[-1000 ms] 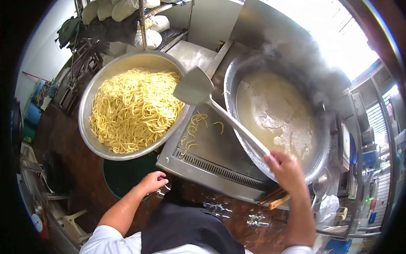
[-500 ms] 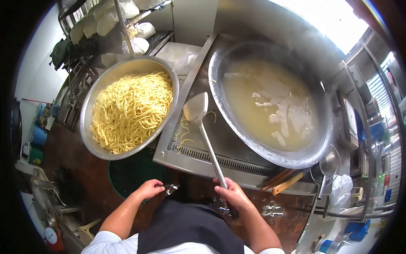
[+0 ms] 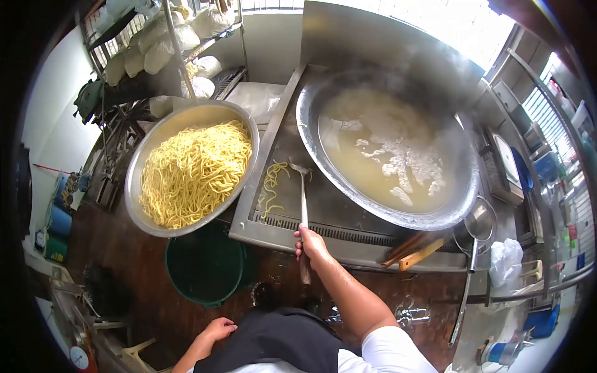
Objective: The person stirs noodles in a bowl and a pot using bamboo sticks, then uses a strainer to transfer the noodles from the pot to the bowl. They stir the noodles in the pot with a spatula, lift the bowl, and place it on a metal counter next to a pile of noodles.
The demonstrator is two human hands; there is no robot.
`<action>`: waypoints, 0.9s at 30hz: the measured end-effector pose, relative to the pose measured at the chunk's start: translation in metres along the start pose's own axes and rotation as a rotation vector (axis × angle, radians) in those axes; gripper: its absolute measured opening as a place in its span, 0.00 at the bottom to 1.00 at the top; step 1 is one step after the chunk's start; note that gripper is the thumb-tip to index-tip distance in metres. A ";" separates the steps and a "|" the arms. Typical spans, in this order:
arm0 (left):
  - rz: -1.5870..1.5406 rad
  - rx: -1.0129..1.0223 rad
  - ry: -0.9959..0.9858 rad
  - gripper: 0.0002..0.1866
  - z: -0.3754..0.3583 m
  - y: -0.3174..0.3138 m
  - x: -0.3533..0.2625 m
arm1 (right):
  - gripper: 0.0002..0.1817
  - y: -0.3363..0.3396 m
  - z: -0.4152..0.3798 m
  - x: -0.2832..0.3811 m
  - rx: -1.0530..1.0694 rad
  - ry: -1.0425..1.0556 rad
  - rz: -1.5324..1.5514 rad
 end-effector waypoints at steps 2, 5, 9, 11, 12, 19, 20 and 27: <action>-0.015 0.026 0.032 0.23 0.019 0.019 0.008 | 0.20 -0.008 -0.002 -0.004 -0.034 0.005 -0.070; -0.068 -0.029 -0.014 0.24 0.037 0.046 0.016 | 0.21 -0.016 -0.037 -0.032 0.012 -0.042 -0.196; -0.130 -0.116 0.030 0.25 0.054 0.091 0.016 | 0.21 -0.006 -0.120 -0.052 0.004 -0.205 -0.276; -0.030 -0.138 -0.037 0.25 0.067 0.102 0.014 | 0.21 -0.010 -0.133 -0.039 -0.034 -0.156 -0.306; 0.022 -0.048 -0.039 0.25 0.063 0.109 -0.005 | 0.21 -0.013 -0.133 -0.031 -0.089 -0.168 -0.295; 0.016 -0.054 -0.261 0.26 0.097 0.122 -0.039 | 0.16 0.019 -0.147 0.042 -0.698 0.506 -1.349; 0.041 -0.070 -0.281 0.26 0.100 0.127 -0.040 | 0.16 0.024 -0.163 0.053 -0.742 0.511 -1.348; -0.056 -0.282 -0.339 0.27 0.075 0.135 -0.093 | 0.19 0.073 -0.215 0.131 -0.608 0.108 -1.525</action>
Point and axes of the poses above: each hand's wrist, its own z-axis towards the middle knuckle, its own y-axis out of the back of the hand, x = y × z, the point moved 7 cm from there along z, towards the middle knuckle, and after that the axes turned 5 degrees about -y, right-handed, at the moved point
